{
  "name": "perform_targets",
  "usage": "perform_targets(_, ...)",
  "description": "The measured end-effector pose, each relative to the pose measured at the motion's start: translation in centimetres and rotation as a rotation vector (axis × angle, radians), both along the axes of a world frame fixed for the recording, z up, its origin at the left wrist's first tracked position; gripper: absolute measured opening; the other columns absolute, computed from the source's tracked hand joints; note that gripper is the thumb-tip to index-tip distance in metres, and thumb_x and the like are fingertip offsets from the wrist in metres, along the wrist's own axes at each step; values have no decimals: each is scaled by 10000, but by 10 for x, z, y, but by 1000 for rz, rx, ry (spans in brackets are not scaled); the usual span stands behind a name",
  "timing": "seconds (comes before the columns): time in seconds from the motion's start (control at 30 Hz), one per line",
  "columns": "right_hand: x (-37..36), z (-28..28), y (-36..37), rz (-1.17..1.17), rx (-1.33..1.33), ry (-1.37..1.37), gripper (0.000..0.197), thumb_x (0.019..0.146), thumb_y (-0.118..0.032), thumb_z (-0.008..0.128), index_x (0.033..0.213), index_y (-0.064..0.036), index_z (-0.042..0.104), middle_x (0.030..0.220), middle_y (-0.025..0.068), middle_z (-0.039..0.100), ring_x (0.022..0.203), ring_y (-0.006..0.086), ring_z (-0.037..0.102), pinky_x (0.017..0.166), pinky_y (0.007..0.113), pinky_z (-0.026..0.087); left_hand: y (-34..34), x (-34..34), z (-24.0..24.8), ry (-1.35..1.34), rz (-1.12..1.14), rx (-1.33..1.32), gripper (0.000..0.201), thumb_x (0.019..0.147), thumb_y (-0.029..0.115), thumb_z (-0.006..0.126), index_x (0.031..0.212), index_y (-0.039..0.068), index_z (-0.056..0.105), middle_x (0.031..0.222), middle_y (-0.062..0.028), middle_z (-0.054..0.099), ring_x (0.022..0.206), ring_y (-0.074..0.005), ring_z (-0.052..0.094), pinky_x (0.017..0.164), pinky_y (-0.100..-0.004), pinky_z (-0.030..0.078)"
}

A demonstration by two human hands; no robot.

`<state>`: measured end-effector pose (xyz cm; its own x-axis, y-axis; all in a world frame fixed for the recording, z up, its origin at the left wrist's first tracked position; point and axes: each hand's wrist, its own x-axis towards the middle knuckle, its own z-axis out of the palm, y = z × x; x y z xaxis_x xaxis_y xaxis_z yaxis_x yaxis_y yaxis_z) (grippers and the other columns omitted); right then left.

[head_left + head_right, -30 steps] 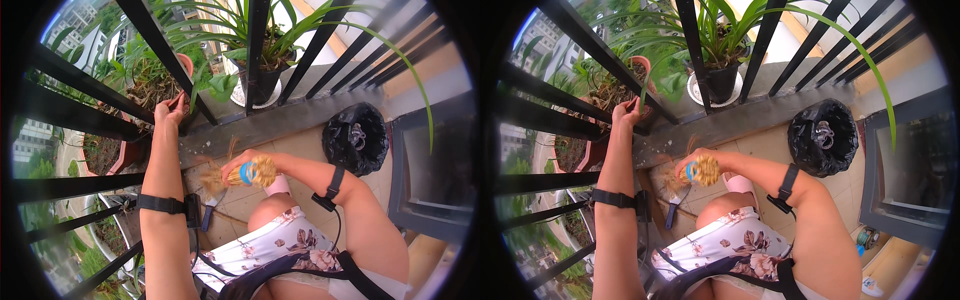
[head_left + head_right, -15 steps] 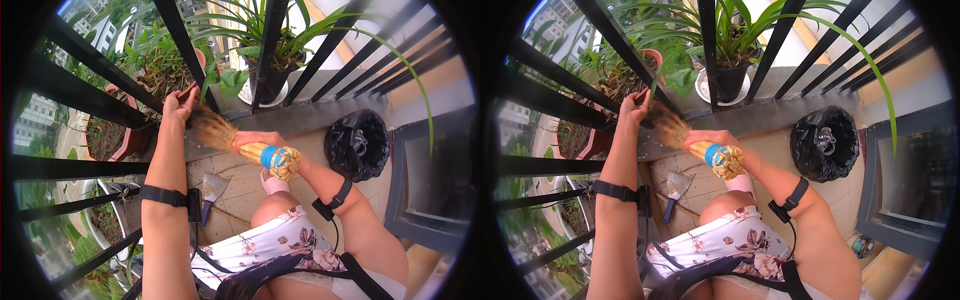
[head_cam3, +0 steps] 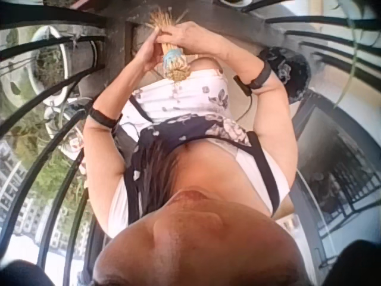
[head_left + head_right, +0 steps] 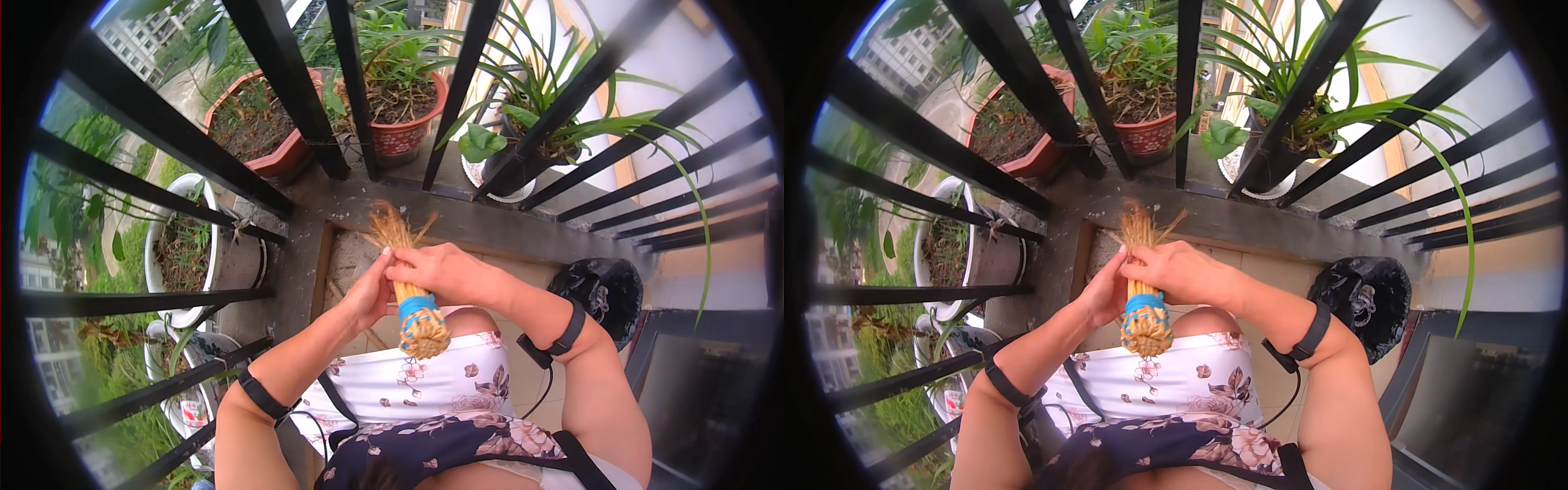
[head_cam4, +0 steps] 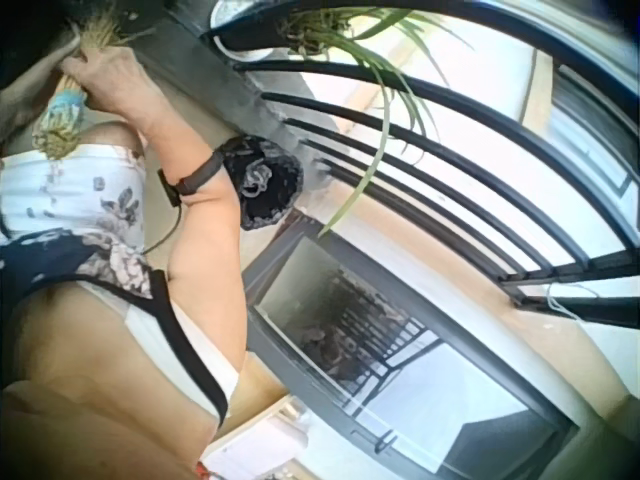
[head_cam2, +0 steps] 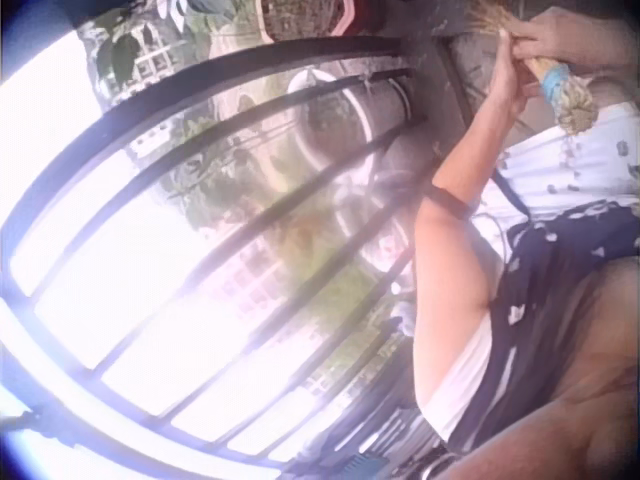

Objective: The person walks from the living area to the balcony carrying a cloth and a small broom. They sweep debris along the balcony railing and floor, then use a dustpan to collect the swept material. The person moves several potted plants to access areas behind them while continuing to sweep.

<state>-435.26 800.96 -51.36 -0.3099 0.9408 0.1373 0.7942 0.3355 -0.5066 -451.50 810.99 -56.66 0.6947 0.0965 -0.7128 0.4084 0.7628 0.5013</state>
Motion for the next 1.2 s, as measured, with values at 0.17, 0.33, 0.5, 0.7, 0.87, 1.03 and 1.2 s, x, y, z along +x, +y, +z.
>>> perform_targets(0.17,-20,-7,19,200,-89,17,640,652,-59,700,1250,-114,477,1189,147,501,930,338,591,763,408,513,-2,-26,16,-98,252,-72,474,978,525,350,1217,146,502,1161,-44,581,1063,-190,588,895,-428,497)
perform_targets(0.33,-30,-2,25,238,-47,25,656,661,-93,719,1268,-103,472,1217,171,483,929,345,590,777,433,508,-2,-36,8,-169,387,-150,414,1000,446,354,1229,135,502,1186,-68,573,1089,-223,572,927,-426,483)
perform_targets(0.5,-30,7,33,134,-68,-45,603,664,-138,748,1220,-99,517,1162,157,532,916,324,628,747,411,529,5,-39,-7,-226,446,-187,378,1015,405,332,1201,139,527,1185,-83,573,1080,-227,575,923,-383,483)
perform_targets(0.7,-26,13,50,-196,106,83,497,627,-213,791,1066,-87,596,898,81,607,802,271,650,668,352,532,13,-53,4,78,-30,1385,623,796,233,681,1339,75,419,1090,-114,566,983,-286,600,821,-359,512)
perform_targets(0.87,-11,12,54,-55,-116,242,510,680,-255,788,1098,-39,590,944,117,615,809,244,641,710,324,511,15,-39,19,-140,53,1613,443,697,152,740,1122,91,634,1165,-93,626,995,-297,619,814,-374,507)
perform_targets(1.03,54,-19,34,-554,-348,817,191,919,-131,551,960,28,649,884,85,665,777,164,656,717,279,535,33,-52,17,-124,203,1259,428,783,-12,690,1167,51,512,1067,-49,590,961,-129,578,842,-269,483)
perform_targets(1.2,120,-82,53,-1105,111,1140,216,970,-204,505,938,-17,610,737,39,582,582,115,578,528,233,475,56,-68,13,-193,646,1179,377,797,8,680,1135,46,517,1027,-32,599,941,-110,572,849,-271,474)
